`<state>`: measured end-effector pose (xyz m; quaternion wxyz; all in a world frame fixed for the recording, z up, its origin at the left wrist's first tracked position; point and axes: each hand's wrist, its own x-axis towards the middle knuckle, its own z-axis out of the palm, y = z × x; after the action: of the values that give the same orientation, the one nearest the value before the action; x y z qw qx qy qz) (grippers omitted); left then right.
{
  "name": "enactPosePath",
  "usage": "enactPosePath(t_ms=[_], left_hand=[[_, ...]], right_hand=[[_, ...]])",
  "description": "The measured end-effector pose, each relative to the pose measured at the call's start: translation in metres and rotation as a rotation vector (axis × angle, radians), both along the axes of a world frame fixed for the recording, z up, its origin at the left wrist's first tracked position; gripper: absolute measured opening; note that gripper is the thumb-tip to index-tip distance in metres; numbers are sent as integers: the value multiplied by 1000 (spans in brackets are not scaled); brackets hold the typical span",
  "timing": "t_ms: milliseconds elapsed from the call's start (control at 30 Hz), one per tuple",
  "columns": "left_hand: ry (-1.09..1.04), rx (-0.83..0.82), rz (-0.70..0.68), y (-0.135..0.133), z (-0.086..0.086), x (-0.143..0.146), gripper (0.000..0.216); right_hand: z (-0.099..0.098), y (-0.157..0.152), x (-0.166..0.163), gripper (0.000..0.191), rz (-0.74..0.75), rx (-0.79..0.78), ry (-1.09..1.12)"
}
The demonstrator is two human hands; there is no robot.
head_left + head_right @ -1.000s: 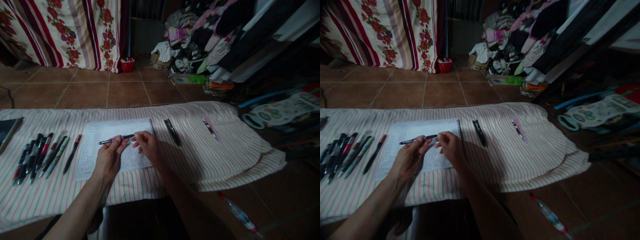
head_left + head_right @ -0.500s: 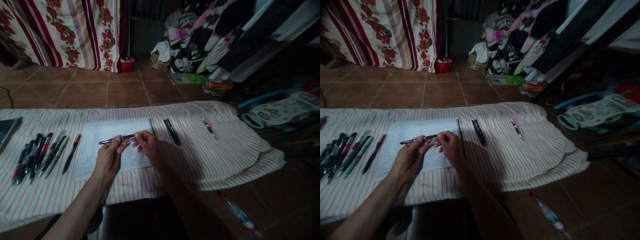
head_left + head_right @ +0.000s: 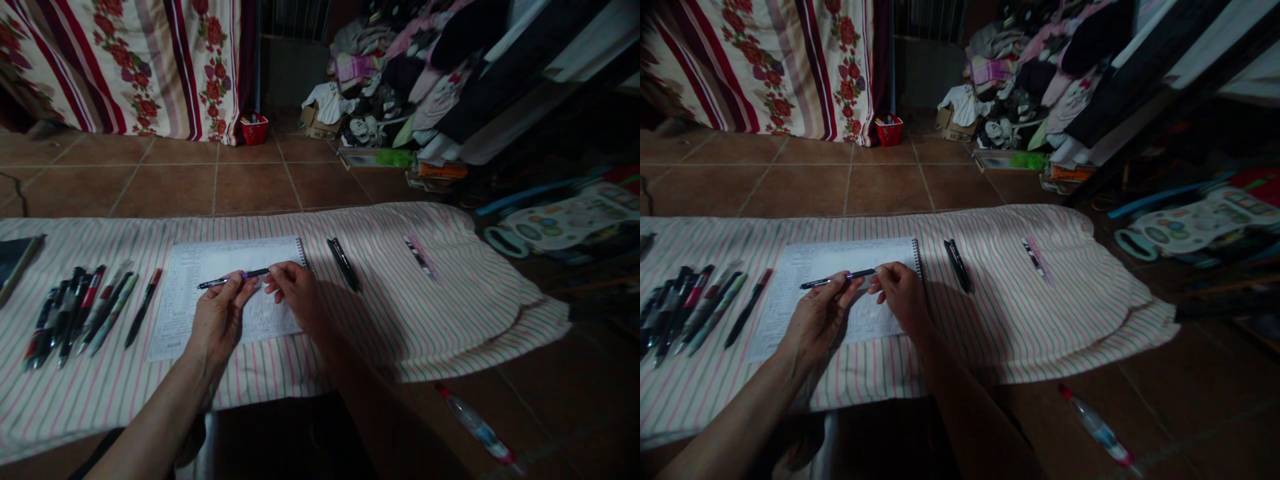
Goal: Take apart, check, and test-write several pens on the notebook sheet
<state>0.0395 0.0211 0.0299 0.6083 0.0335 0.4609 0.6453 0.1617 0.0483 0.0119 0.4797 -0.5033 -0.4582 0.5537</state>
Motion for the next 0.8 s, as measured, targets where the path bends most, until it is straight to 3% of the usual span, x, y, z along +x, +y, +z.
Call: enactPosePath(t_ms=[800], left_hand=[[19,16,-44,-3,7,1,16]], right_hand=[[9,-6,-1,26,-8,-145,228]])
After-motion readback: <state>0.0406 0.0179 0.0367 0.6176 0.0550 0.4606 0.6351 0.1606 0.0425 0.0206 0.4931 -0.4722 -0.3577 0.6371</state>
